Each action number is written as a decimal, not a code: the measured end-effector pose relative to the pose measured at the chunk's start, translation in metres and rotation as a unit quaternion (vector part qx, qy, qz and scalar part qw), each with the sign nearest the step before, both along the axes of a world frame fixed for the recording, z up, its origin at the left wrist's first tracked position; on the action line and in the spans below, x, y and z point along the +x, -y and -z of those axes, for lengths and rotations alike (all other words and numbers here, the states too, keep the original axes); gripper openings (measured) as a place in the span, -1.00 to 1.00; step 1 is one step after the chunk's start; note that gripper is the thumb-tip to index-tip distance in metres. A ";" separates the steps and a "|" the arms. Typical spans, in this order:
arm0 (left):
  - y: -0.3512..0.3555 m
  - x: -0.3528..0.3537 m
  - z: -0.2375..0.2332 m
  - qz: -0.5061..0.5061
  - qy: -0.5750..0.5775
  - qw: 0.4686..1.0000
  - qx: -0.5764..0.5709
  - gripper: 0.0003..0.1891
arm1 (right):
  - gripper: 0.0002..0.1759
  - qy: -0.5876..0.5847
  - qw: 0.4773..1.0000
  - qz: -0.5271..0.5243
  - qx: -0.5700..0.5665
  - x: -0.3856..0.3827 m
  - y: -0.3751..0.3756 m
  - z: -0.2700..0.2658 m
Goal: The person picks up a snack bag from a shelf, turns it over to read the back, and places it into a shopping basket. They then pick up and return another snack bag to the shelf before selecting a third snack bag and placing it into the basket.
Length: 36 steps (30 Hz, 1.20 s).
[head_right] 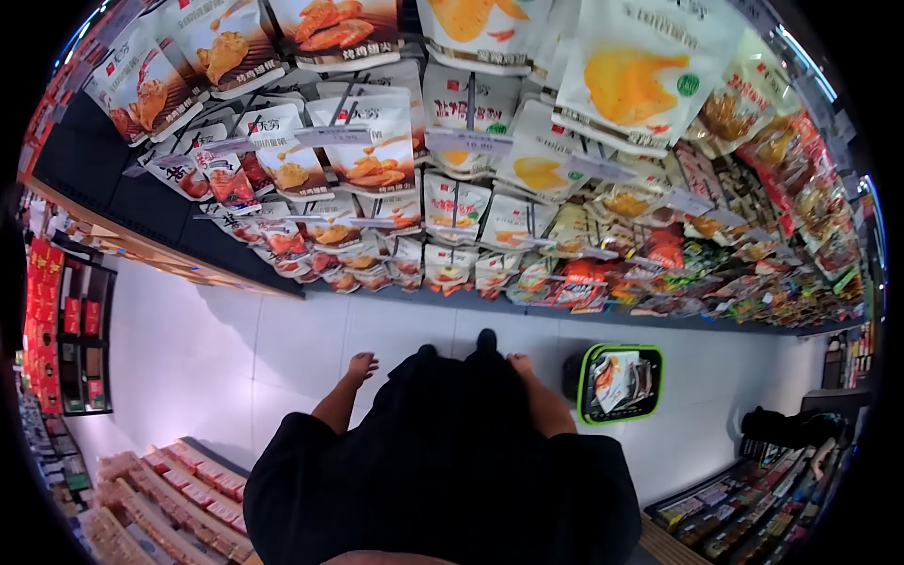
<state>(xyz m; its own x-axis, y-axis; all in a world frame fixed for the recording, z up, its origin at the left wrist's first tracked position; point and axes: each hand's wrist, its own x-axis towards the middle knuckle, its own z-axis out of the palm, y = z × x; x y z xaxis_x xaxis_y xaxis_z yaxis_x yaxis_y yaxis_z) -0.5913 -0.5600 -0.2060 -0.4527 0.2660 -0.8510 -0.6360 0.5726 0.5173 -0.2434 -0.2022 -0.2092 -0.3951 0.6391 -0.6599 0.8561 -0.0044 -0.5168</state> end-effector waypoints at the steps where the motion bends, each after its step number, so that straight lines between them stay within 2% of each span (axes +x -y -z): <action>1: -0.001 0.002 0.007 -0.029 0.007 1.000 0.002 -0.68 | -0.32 -0.021 0.998 0.055 0.015 0.002 0.005 0.003; 2: -0.003 0.006 0.008 -0.032 0.010 0.999 0.015 -0.68 | -0.38 -0.028 0.998 0.055 0.018 0.002 0.003 0.020; 3: 0.000 0.013 0.007 -0.044 0.030 0.999 0.005 -0.69 | -0.45 -0.026 1.000 -0.004 0.011 -0.004 -0.001 0.023; 4: 0.003 0.019 0.010 -0.057 0.049 0.997 -0.006 -0.70 | -0.47 0.005 1.000 -0.018 0.023 -0.011 -0.002 0.012; 6: 0.010 0.030 0.011 -0.001 0.050 0.999 0.001 -0.71 | -0.50 0.035 0.998 -0.037 0.034 -0.018 0.002 -0.002; 8: 0.026 0.035 0.035 0.067 0.021 0.997 0.035 -0.71 | -0.50 0.025 0.997 -0.073 0.028 -0.017 0.005 -0.005; 9: 0.030 0.035 0.033 0.062 0.021 0.997 0.040 -0.71 | -0.50 0.026 0.996 -0.078 0.032 -0.019 0.005 -0.002; 11: 0.032 0.040 0.023 -0.019 0.066 0.998 0.007 -0.72 | -0.53 0.038 0.991 -0.114 0.060 -0.024 -0.001 0.015; 12: 0.037 0.040 0.027 -0.037 0.076 0.996 0.009 -0.72 | -0.63 0.036 0.973 -0.216 0.079 -0.022 -0.010 0.036; 13: 0.043 0.041 0.031 -0.058 0.083 0.995 0.011 -0.71 | -0.63 0.042 0.972 -0.218 0.077 -0.018 -0.012 0.044; 15: 0.049 0.039 0.036 -0.085 0.096 0.992 0.001 -0.69 | -0.72 0.025 0.943 -0.317 0.095 -0.022 -0.019 0.051; 16: 0.052 0.037 0.035 -0.088 0.098 0.991 0.000 -0.66 | -0.75 0.037 0.947 -0.307 0.085 -0.019 -0.023 0.058; 17: 0.053 0.035 0.035 -0.093 0.090 0.992 0.001 -0.64 | -0.73 0.035 0.930 -0.346 0.117 -0.017 -0.027 0.066; 19: 0.055 0.032 0.031 -0.095 0.076 0.992 0.013 -0.62 | -0.75 0.036 0.934 -0.332 0.127 -0.012 -0.031 0.073; 21: 0.057 0.032 0.037 -0.103 0.067 0.992 0.025 -0.64 | -0.68 0.101 0.978 -0.136 0.123 -0.043 -0.003 -0.015; 23: 0.056 0.030 0.044 -0.082 0.079 0.993 0.006 -0.63 | -0.58 0.049 0.994 -0.049 0.080 -0.044 -0.001 -0.032; 25: 0.055 0.031 0.048 -0.064 0.086 0.994 0.003 -0.64 | -0.58 0.042 0.994 -0.071 0.069 -0.038 -0.008 -0.025; 26: 0.055 0.031 0.048 -0.064 0.083 0.994 0.014 -0.64 | -0.56 0.039 0.998 -0.039 0.011 -0.034 -0.006 -0.025; 27: 0.052 0.030 0.048 -0.065 0.077 0.995 0.026 -0.64 | -0.56 0.042 0.998 -0.038 0.005 -0.034 0.003 -0.029; 29: 0.043 0.024 0.050 -0.072 0.074 0.994 0.021 -0.65 | -0.54 0.077 0.992 -0.094 0.033 -0.037 0.010 -0.029; 30: 0.039 0.022 0.048 -0.068 0.067 0.995 0.028 -0.66 | -0.53 0.078 0.983 -0.156 0.051 -0.024 0.002 0.006; 35: 0.031 0.026 0.047 -0.062 0.062 0.996 0.025 -0.68 | -0.51 0.097 0.980 -0.167 0.054 -0.024 0.014 0.017; 36: 0.029 0.028 0.045 -0.060 0.060 0.996 0.018 -0.68 | -0.51 0.069 0.979 -0.180 0.063 -0.024 0.015 0.018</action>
